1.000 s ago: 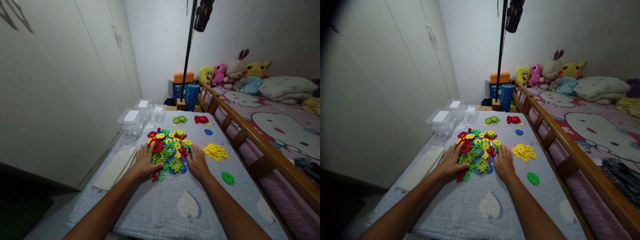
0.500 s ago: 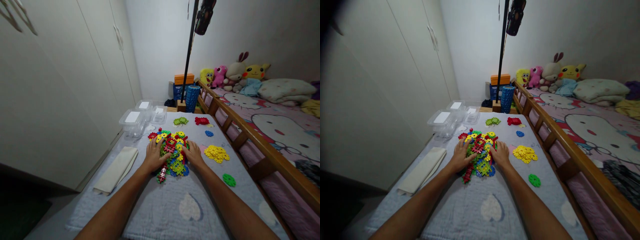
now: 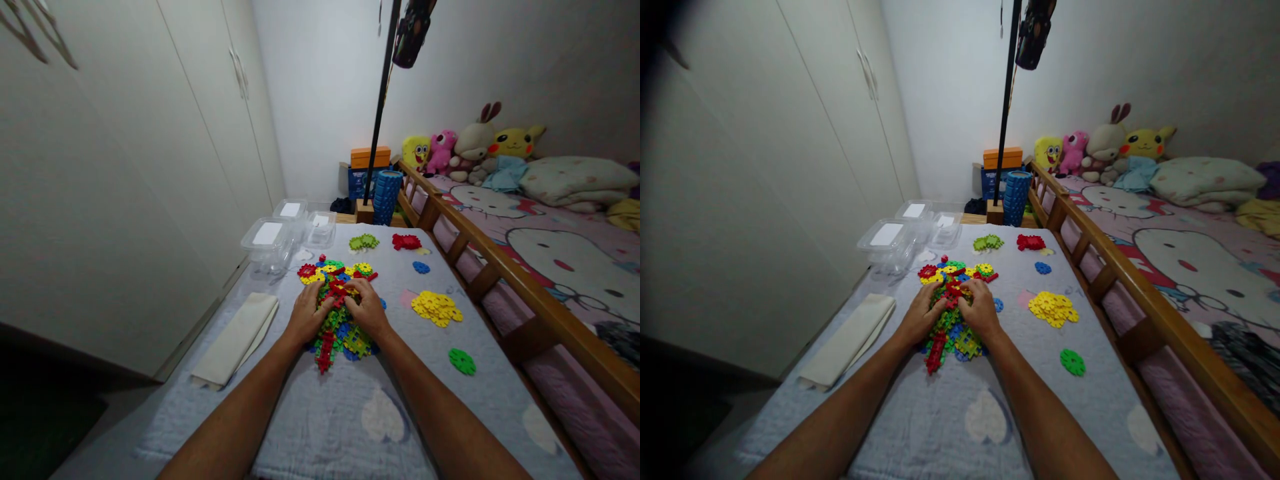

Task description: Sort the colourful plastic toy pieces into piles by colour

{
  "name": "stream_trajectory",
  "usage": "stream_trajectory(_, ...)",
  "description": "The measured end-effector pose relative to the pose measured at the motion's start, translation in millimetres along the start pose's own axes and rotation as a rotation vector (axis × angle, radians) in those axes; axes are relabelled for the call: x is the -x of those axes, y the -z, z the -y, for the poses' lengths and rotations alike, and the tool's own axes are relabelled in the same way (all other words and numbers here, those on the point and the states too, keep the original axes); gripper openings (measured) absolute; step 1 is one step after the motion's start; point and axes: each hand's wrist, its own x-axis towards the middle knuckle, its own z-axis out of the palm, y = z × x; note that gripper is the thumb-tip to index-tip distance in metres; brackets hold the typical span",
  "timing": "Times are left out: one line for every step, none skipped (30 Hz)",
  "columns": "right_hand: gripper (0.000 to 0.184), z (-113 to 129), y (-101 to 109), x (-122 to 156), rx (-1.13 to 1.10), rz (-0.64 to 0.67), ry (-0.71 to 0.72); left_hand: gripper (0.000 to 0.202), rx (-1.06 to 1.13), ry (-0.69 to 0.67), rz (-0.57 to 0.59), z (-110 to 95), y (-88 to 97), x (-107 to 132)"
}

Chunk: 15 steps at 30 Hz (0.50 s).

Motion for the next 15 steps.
stream_trajectory(0.021, 3, 1, 0, -0.053, 0.03, 0.032, 0.049, -0.005, 0.0, 0.007, -1, 1.1, -2)
stream_trajectory(0.02, 5, 2, 0, -0.099, 0.05, 0.055, 0.048, -0.021, 0.004, 0.01, -1, 2.5, -4)
stream_trajectory(0.02, 6, 4, 0, -0.133, 0.052, 0.066, 0.047, -0.047, 0.014, 0.006, -2, 4.2, -8)
stream_trajectory(0.019, 5, 7, 0, -0.153, 0.037, 0.064, 0.046, -0.08, 0.026, 0.001, -3, 6.1, -14)
stream_trajectory(0.019, 2, 9, -1, -0.156, 0.005, 0.051, 0.046, -0.116, 0.039, -0.018, -4, 8.1, -21)
stream_trajectory(0.019, -3, 13, -3, -0.14, -0.036, 0.026, 0.047, -0.154, 0.06, -0.032, -4, 10.0, -29)
stream_trajectory(0.02, -9, 16, -6, -0.102, -0.075, -0.008, 0.048, -0.189, 0.08, -0.031, -5, 11.8, -39)
stream_trajectory(0.022, -17, 20, -9, -0.048, -0.103, -0.05, 0.049, -0.229, 0.104, -0.014, -5, 13.2, -50)
stream_trajectory(0.024, -26, 23, -14, 0.016, -0.119, -0.099, 0.05, -0.267, 0.137, 0.009, -5, 14.0, -61)
stream_trajectory(0.025, -36, 26, -19, 0.082, -0.121, -0.151, 0.051, -0.3, 0.165, 0.035, -5, 14.4, -72)
stream_trajectory(0.027, -45, 28, -24, 0.145, -0.109, -0.204, 0.053, -0.329, 0.198, 0.06, -4, 14.2, -83)
stream_trajectory(0.031, -54, 29, -30, 0.2, -0.087, -0.25, 0.056, -0.353, 0.23, 0.08, -3, 13.6, -93)
stream_trajectory(0.036, -62, 30, -35, 0.245, -0.062, -0.287, 0.058, -0.371, 0.255, 0.095, -3, 12.6, -101)
stream_trajectory(0.041, -70, 29, -40, 0.283, -0.036, -0.318, 0.06, -0.38, 0.269, 0.115, -2, 11.3, -109)
stream_trajectory(0.045, -76, 28, -45, 0.315, -0.011, -0.343, 0.06, -0.383, 0.269, 0.155, -1, 10.0, -115)
